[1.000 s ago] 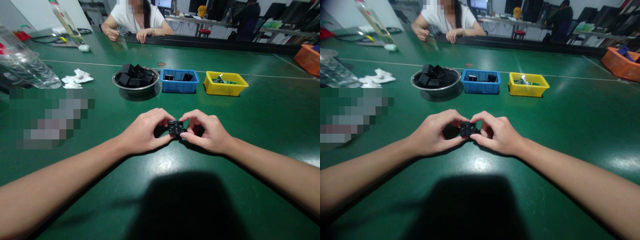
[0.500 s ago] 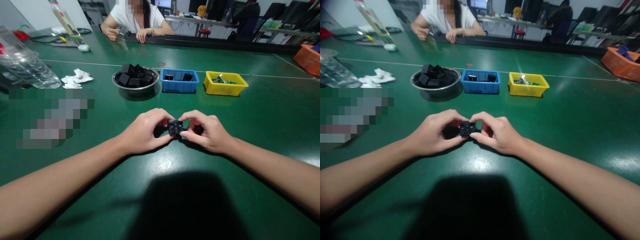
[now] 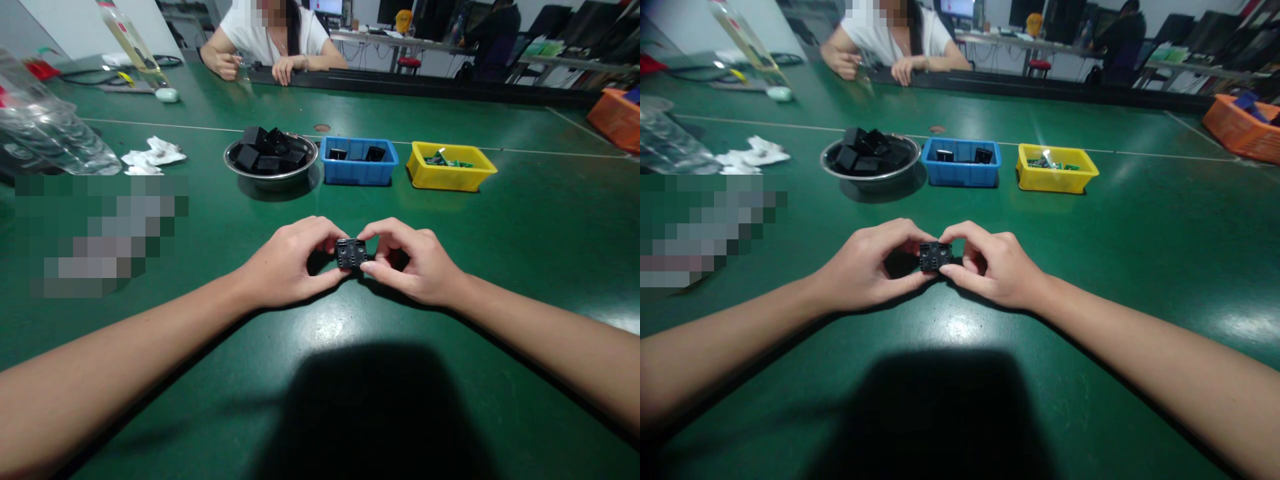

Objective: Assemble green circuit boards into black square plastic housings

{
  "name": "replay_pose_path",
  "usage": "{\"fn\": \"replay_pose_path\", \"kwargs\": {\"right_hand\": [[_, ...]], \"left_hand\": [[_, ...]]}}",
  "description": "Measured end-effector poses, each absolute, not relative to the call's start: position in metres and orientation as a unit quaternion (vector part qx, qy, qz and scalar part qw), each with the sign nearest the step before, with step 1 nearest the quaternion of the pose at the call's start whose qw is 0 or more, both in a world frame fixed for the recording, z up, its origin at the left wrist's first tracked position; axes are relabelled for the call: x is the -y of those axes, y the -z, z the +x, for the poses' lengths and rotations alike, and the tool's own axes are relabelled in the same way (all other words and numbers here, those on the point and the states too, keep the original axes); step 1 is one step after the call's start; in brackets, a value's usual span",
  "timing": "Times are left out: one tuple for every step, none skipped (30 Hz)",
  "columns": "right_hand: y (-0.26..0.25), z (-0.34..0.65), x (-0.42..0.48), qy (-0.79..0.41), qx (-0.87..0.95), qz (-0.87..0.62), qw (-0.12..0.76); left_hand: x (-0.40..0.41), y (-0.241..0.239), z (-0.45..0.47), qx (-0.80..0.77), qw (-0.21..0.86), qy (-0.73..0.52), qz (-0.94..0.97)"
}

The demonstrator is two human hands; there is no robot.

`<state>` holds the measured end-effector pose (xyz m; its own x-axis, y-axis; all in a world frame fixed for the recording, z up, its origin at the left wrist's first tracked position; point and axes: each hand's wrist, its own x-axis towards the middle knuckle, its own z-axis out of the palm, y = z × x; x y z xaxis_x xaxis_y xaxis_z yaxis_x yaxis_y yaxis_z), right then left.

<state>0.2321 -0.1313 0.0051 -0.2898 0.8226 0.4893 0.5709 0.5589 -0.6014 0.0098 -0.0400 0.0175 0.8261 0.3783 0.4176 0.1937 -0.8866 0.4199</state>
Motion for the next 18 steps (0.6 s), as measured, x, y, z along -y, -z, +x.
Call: {"fn": "replay_pose_path", "kwargs": {"right_hand": [[-0.0049, 0.2321, 0.1313, -0.161, 0.786, -0.442, 0.401], [-0.0047, 0.2322, 0.1314, -0.165, 0.785, -0.441, 0.403], [-0.0044, 0.2323, 0.1314, -0.167, 0.783, -0.439, 0.406], [-0.0042, 0.2324, 0.1314, -0.167, 0.783, -0.438, 0.410], [-0.0040, 0.2326, 0.1314, -0.163, 0.782, -0.437, 0.414], [-0.0039, 0.2327, 0.1314, -0.156, 0.782, -0.437, 0.417], [-0.0039, 0.2328, 0.1315, -0.147, 0.782, -0.437, 0.419], [-0.0039, 0.2329, 0.1316, -0.137, 0.784, -0.437, 0.420], [-0.0040, 0.2329, 0.1318, -0.129, 0.785, -0.437, 0.419], [-0.0043, 0.2329, 0.1319, -0.122, 0.787, -0.436, 0.419], [-0.0046, 0.2329, 0.1321, -0.117, 0.789, -0.434, 0.418], [-0.0049, 0.2329, 0.1323, -0.113, 0.791, -0.432, 0.419], [-0.0052, 0.2329, 0.1325, -0.108, 0.792, -0.430, 0.419], [-0.0055, 0.2329, 0.1325, -0.104, 0.793, -0.428, 0.421], [-0.0058, 0.2330, 0.1325, -0.098, 0.795, -0.425, 0.422], [-0.0059, 0.2331, 0.1325, -0.092, 0.797, -0.422, 0.422], [-0.0060, 0.2332, 0.1324, -0.086, 0.799, -0.420, 0.421], [-0.0061, 0.2333, 0.1323, -0.081, 0.801, -0.417, 0.421]], "left_hand": [[0.0401, -0.0175, 0.0097, -0.151, 0.183, -0.252, 0.938], [0.0402, -0.0176, 0.0097, -0.150, 0.182, -0.253, 0.938], [0.0402, -0.0176, 0.0097, -0.149, 0.182, -0.253, 0.939], [0.0403, -0.0177, 0.0096, -0.149, 0.182, -0.253, 0.938], [0.0403, -0.0177, 0.0096, -0.150, 0.181, -0.254, 0.938], [0.0403, -0.0177, 0.0096, -0.152, 0.180, -0.253, 0.938], [0.0402, -0.0177, 0.0096, -0.153, 0.180, -0.253, 0.938], [0.0401, -0.0176, 0.0096, -0.155, 0.180, -0.254, 0.938], [0.0399, -0.0174, 0.0097, -0.156, 0.180, -0.254, 0.937], [0.0398, -0.0172, 0.0097, -0.157, 0.180, -0.255, 0.937], [0.0396, -0.0170, 0.0098, -0.156, 0.180, -0.256, 0.937], [0.0395, -0.0167, 0.0098, -0.156, 0.180, -0.256, 0.937], [0.0394, -0.0165, 0.0098, -0.156, 0.180, -0.257, 0.937], [0.0392, -0.0162, 0.0098, -0.155, 0.179, -0.257, 0.937], [0.0391, -0.0161, 0.0098, -0.155, 0.179, -0.257, 0.937], [0.0390, -0.0160, 0.0098, -0.155, 0.178, -0.256, 0.938], [0.0390, -0.0160, 0.0098, -0.155, 0.177, -0.255, 0.938], [0.0390, -0.0161, 0.0099, -0.156, 0.177, -0.254, 0.938]]}}
